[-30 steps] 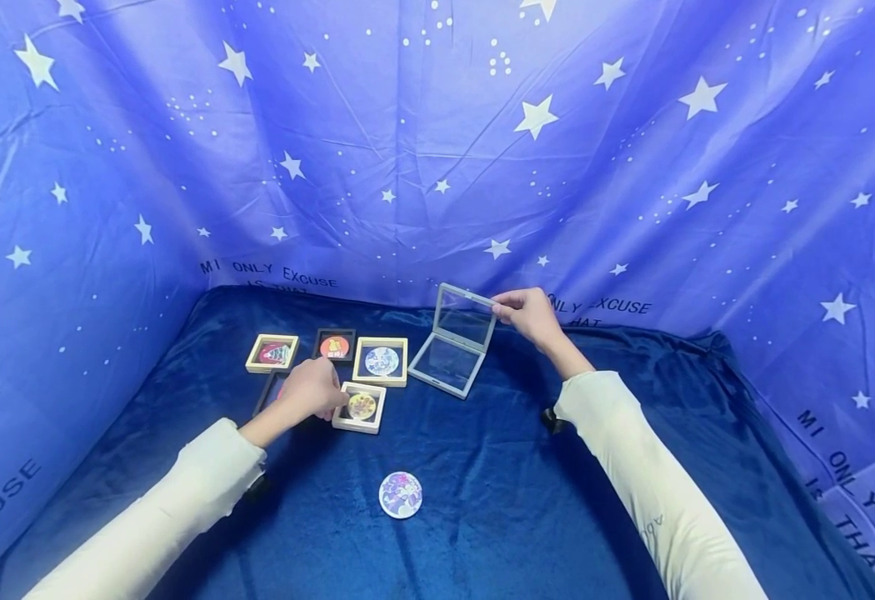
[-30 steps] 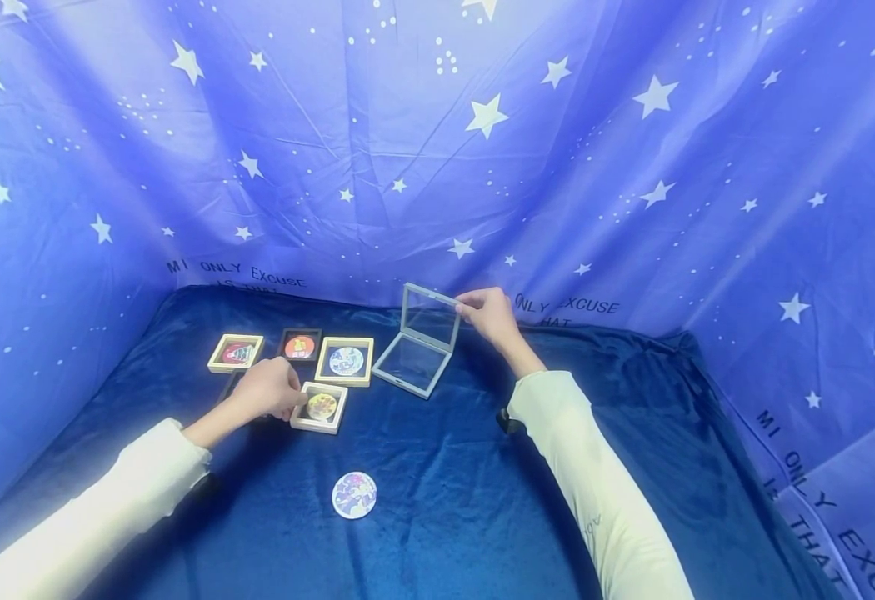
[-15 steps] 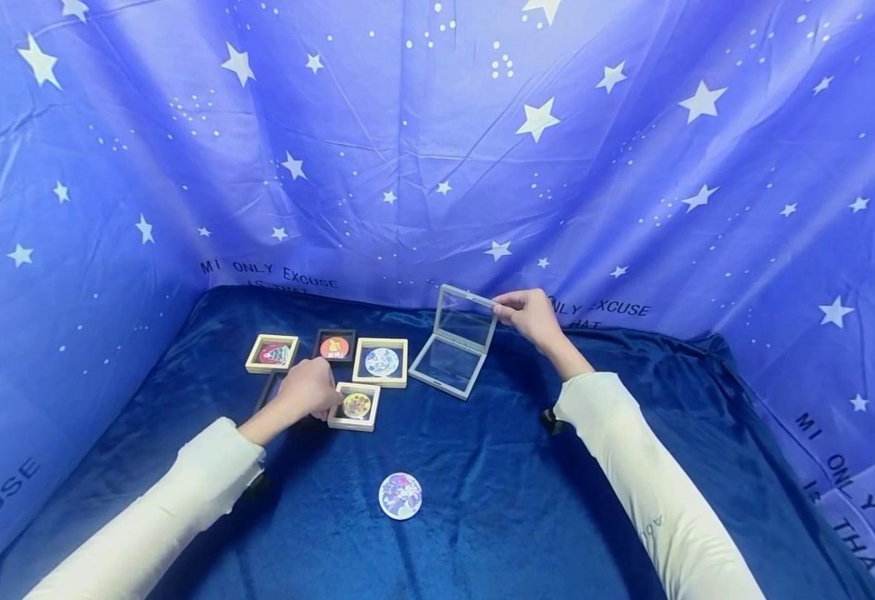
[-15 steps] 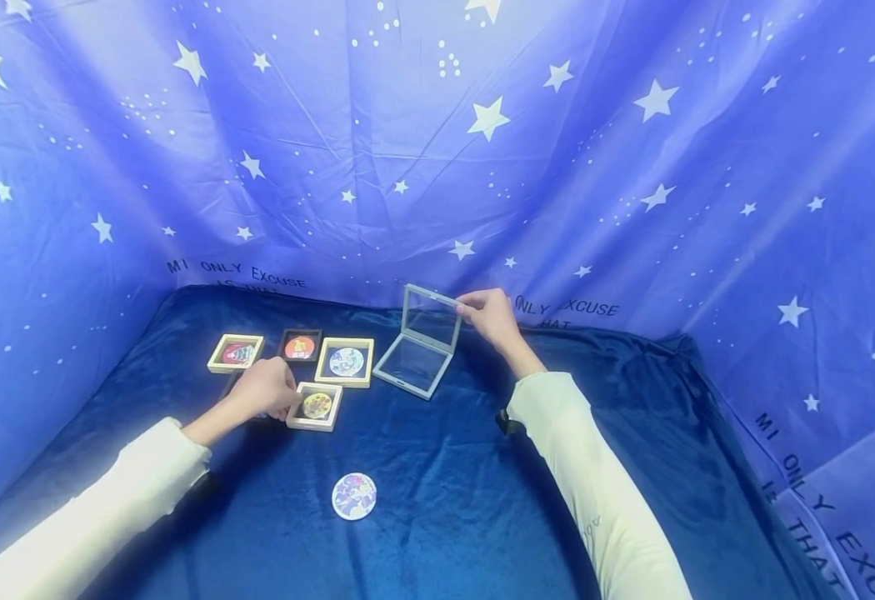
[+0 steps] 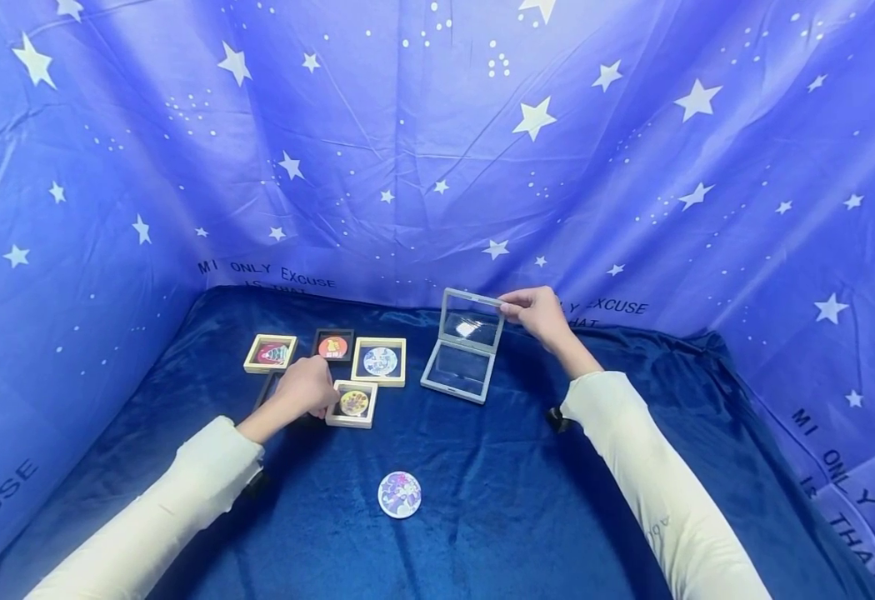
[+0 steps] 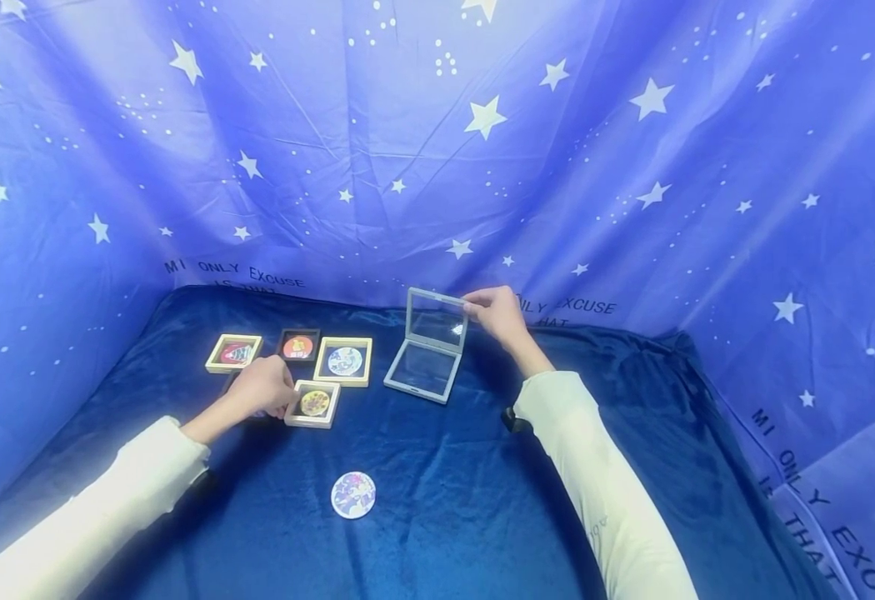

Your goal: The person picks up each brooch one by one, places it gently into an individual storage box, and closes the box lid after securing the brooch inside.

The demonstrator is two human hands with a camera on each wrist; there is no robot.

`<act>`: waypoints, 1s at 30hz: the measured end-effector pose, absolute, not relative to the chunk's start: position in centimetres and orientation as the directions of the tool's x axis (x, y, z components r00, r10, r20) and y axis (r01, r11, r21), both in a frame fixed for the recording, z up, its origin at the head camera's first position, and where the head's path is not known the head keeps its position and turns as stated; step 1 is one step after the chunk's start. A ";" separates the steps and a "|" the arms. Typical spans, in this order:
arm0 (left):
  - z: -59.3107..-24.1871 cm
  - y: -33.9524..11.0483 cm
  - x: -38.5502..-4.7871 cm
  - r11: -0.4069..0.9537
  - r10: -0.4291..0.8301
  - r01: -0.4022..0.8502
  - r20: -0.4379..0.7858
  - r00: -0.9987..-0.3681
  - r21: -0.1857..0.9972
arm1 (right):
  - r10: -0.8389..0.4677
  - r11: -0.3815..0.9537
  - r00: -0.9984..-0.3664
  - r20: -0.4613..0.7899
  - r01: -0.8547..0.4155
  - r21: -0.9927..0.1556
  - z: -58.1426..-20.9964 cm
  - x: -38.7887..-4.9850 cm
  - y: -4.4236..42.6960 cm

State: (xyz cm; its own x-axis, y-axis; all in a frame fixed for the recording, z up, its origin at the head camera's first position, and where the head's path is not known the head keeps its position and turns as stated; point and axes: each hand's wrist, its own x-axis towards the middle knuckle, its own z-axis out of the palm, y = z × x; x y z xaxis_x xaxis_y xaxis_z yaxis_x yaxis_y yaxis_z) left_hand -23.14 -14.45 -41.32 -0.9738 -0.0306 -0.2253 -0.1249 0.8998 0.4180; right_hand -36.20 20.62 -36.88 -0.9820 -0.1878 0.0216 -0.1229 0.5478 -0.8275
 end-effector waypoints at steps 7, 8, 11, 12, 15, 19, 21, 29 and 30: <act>-41.3 -14.6 -23.3 0.898 -0.034 -0.131 -0.231 -0.972 0.420 | -0.217 0.527 -0.976 0.032 -0.144 -0.837 -37.1 -35.6 21.4; -41.3 -14.6 -23.3 0.897 -0.035 -0.133 -0.233 -0.972 0.422 | -0.221 0.524 -0.975 0.033 -0.147 -0.839 -37.2 -35.4 21.5; -41.3 -14.6 -23.3 0.893 -0.036 -0.138 -0.237 -0.971 0.429 | -0.231 0.511 -0.972 0.038 -0.155 -0.845 -37.3 -35.0 21.8; -41.3 -14.6 -23.3 0.892 -0.037 -0.139 -0.238 -0.971 0.430 | -0.236 0.512 -0.971 0.042 -0.161 -0.844 -37.3 -34.8 21.9; -41.3 -14.6 -23.3 0.892 -0.038 -0.137 -0.232 -0.972 0.430 | -0.253 0.512 -0.966 0.054 -0.181 -0.840 -37.5 -34.4 22.3; -41.3 -14.5 -23.2 0.897 -0.034 -0.125 -0.216 -0.976 0.424 | -0.267 0.508 -0.962 0.056 -0.190 -0.840 -37.7 -33.8 22.7; -41.3 -14.5 -23.2 0.899 -0.035 -0.123 -0.212 -0.977 0.420 | -0.271 0.508 -0.961 0.054 -0.190 -0.840 -37.8 -33.6 22.9; -41.3 -14.3 -23.1 0.902 -0.051 -0.131 -0.201 -0.978 0.412 | -0.283 0.493 -0.957 0.069 -0.207 -0.845 -38.1 -32.6 23.1; -41.2 -14.2 -23.0 0.902 -0.051 -0.131 -0.201 -0.978 0.412 | -0.285 0.490 -0.956 0.073 -0.210 -0.846 -38.1 -32.4 23.1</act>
